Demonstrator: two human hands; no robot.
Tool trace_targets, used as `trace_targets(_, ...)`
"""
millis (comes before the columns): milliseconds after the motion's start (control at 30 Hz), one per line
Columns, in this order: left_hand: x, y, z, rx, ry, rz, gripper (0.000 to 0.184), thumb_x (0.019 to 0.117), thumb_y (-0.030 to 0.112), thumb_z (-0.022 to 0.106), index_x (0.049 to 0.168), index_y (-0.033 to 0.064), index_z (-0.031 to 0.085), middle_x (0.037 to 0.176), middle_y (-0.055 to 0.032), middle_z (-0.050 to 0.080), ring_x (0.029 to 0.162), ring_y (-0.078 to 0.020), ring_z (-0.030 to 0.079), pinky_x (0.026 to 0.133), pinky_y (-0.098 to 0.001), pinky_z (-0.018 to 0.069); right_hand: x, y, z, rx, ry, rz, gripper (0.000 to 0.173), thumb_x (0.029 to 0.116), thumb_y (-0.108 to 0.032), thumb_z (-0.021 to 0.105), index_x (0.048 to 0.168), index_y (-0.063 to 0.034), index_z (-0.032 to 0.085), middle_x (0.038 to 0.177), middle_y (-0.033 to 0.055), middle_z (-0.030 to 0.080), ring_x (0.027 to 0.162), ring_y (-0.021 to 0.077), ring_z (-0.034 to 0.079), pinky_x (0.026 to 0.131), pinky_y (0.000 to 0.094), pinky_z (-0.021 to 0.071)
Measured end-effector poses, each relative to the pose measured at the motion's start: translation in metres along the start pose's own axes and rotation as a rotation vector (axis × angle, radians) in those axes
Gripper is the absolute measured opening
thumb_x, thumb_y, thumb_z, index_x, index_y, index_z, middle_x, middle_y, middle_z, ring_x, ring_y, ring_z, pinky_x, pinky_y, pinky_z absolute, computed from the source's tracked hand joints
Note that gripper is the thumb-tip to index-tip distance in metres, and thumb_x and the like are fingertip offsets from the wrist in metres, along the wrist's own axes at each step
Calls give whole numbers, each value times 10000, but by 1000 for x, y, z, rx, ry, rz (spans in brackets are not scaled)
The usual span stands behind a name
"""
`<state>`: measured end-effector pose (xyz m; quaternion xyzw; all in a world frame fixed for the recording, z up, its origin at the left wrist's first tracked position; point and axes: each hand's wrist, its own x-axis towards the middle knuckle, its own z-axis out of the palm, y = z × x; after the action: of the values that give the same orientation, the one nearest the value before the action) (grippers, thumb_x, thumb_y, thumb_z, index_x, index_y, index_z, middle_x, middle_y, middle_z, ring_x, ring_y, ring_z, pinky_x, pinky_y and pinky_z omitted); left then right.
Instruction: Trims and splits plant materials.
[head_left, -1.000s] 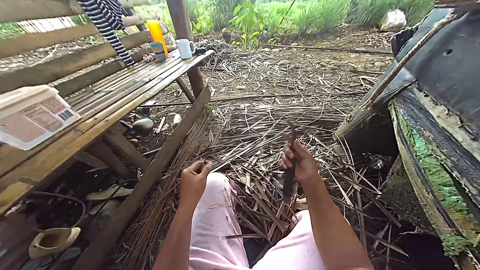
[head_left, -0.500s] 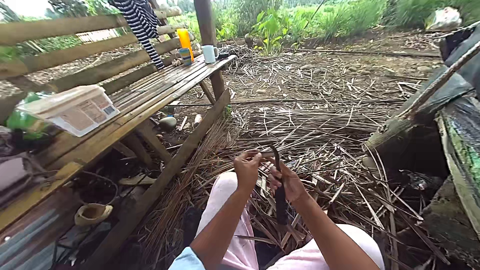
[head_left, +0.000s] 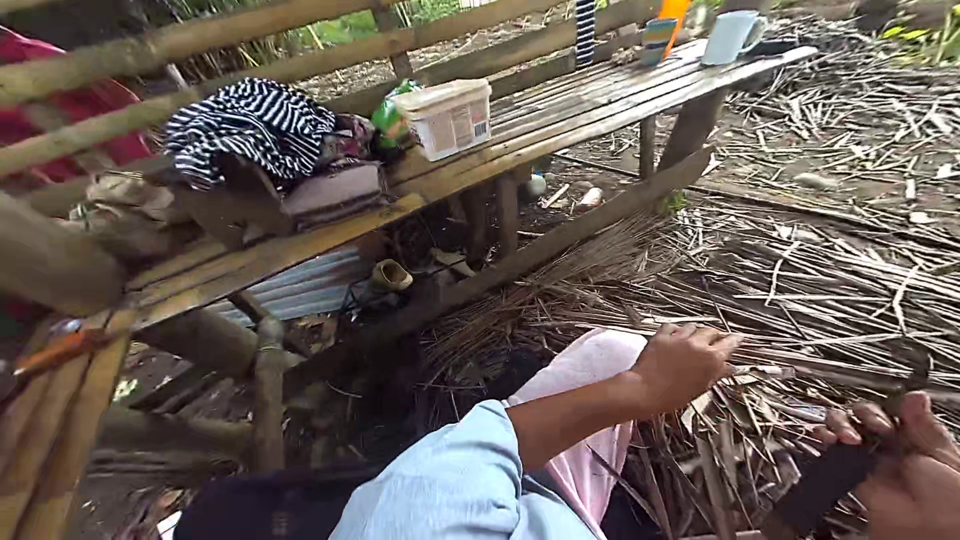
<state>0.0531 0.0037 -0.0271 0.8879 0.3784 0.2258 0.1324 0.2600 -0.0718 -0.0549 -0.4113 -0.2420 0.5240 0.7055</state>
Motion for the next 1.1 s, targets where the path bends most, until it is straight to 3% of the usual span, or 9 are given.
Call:
trace_targets(67,-5,-7,7,-38,-58,27,328,1053,128,539,1324,-4,669,1179,-208,712,1127,-342,681,973,-459,522,1,-2,-4,0,-3,-39,506,1139,-357,213,879,-207,621,607,-79,633,474,51,594,471,228,551)
trace_targets(133,-11,-9,11,-77,-102,40,304,1041,30,478,1253,-22,690,1101,-217,728,1039,-352,716,884,-475,563,0,-5,-5,-60,-18,-92,367,1142,-297,233,1129,-173,578,625,-90,623,471,52,597,469,228,558)
trace_targets(300,-9,-4,-29,-286,-251,-210,318,1075,65,435,1277,-24,664,1166,-246,703,1109,-394,679,965,-567,516,-18,-13,33,-343,29,-244,264,1095,-163,396,1114,-87,649,633,-130,628,493,23,604,498,207,569)
trace_targets(367,-7,-12,-25,-372,-191,-192,278,1079,116,481,1158,-45,695,1018,-235,708,930,-363,701,862,-541,554,-24,-8,40,-425,36,-241,295,1098,-164,350,1202,-68,609,638,-132,597,520,22,607,549,232,591)
trace_targets(467,3,-18,-20,-468,-188,-232,327,1089,169,475,1077,-56,711,821,-163,685,743,-261,657,782,-467,550,-24,12,38,-684,-47,-226,409,1100,-204,386,1421,16,511,702,-35,520,576,57,532,613,286,547)
trace_targets(567,-7,-21,-13,-549,-145,-229,322,1095,183,479,1011,-40,696,637,-105,593,543,-196,549,585,-388,499,-27,31,48,-1032,-156,-215,435,1102,-282,442,1448,-47,561,778,111,625,633,208,574,641,435,530)
trace_targets(667,-13,-19,-14,-607,-140,-242,244,1055,74,487,936,-37,669,618,-96,572,523,-172,533,558,-356,479,-32,41,57,-1242,-243,-272,451,1092,-285,492,1506,-109,530,1073,199,729,931,363,703,856,607,535)
trace_targets(900,-23,-15,-30,-556,-196,-223,249,1061,129,556,933,14,736,591,-52,551,457,-116,441,475,-284,394,-28,34,46,-1364,-169,-449,432,1095,-263,484,1450,-35,575,1080,219,731,931,399,717,835,606,546)
trace_targets(1100,-26,-12,-42,-444,-197,-183,211,1042,100,577,953,50,762,661,-46,594,545,-131,493,563,-336,436,-17,19,27,-1279,-71,-444,429,1099,-259,480,1417,6,590,1061,247,724,891,394,707,832,595,538)
